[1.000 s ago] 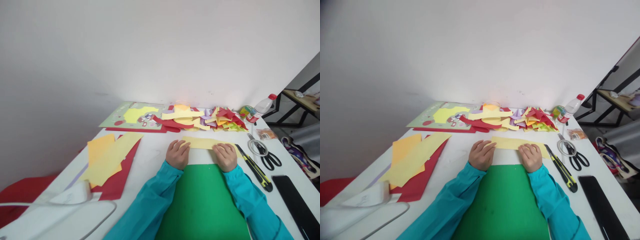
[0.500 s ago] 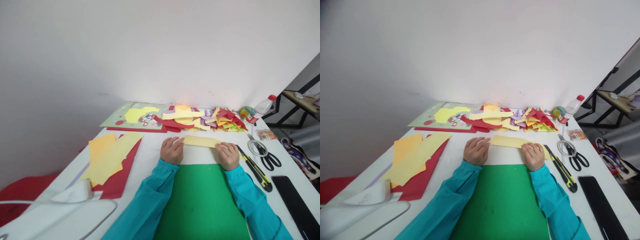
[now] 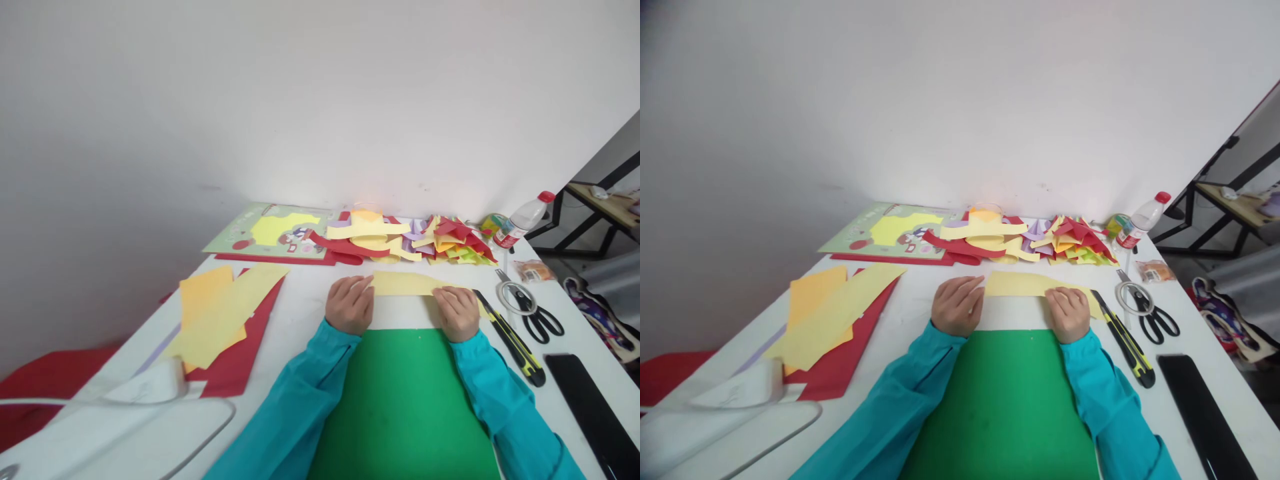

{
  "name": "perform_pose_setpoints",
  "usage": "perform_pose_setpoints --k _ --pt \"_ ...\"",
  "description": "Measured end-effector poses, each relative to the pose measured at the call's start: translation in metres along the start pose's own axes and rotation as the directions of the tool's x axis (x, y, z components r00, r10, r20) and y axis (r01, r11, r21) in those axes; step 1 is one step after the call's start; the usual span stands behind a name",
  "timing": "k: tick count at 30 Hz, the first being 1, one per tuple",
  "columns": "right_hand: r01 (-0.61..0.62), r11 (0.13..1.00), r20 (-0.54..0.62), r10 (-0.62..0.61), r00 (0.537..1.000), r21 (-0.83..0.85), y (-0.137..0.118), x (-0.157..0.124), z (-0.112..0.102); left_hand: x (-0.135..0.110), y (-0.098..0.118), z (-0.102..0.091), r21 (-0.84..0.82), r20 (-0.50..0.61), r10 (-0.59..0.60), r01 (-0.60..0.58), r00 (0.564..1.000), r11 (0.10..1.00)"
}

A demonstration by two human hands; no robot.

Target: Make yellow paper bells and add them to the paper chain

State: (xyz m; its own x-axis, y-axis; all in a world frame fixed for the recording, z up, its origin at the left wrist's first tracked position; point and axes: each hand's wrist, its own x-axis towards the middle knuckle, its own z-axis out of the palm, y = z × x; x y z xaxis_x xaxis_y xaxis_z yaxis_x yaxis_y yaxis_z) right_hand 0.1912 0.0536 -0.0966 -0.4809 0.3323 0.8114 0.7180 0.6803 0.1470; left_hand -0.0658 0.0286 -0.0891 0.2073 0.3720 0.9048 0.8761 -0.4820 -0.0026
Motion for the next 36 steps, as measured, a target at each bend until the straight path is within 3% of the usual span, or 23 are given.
perform_pose_setpoints --k 5,9,19,30,36 --pt "0.115 0.990 0.055 -0.120 0.991 0.082 -0.027 0.005 0.003 0.002 0.038 0.005 -0.120 0.107 0.115 -0.102 0.988 0.988" --pt "0.160 0.981 0.075 -0.169 0.983 0.110 -0.039 0.008 0.003 -0.002 0.050 0.011 -0.159 0.125 0.159 -0.138 0.979 0.978" --pt "0.089 0.995 0.067 -0.092 0.993 0.044 -0.019 0.009 -0.002 -0.006 0.025 0.010 -0.121 0.040 0.127 -0.122 0.991 0.985" --pt "0.010 1.000 0.049 -0.008 0.999 -0.028 0.010 -0.003 -0.004 -0.009 0.000 0.007 -0.057 0.031 0.066 -0.064 0.997 0.996" --pt "-0.017 0.998 0.033 0.019 0.999 -0.053 0.014 -0.004 -0.003 -0.010 -0.002 0.008 -0.038 0.029 0.066 -0.065 0.997 0.997"
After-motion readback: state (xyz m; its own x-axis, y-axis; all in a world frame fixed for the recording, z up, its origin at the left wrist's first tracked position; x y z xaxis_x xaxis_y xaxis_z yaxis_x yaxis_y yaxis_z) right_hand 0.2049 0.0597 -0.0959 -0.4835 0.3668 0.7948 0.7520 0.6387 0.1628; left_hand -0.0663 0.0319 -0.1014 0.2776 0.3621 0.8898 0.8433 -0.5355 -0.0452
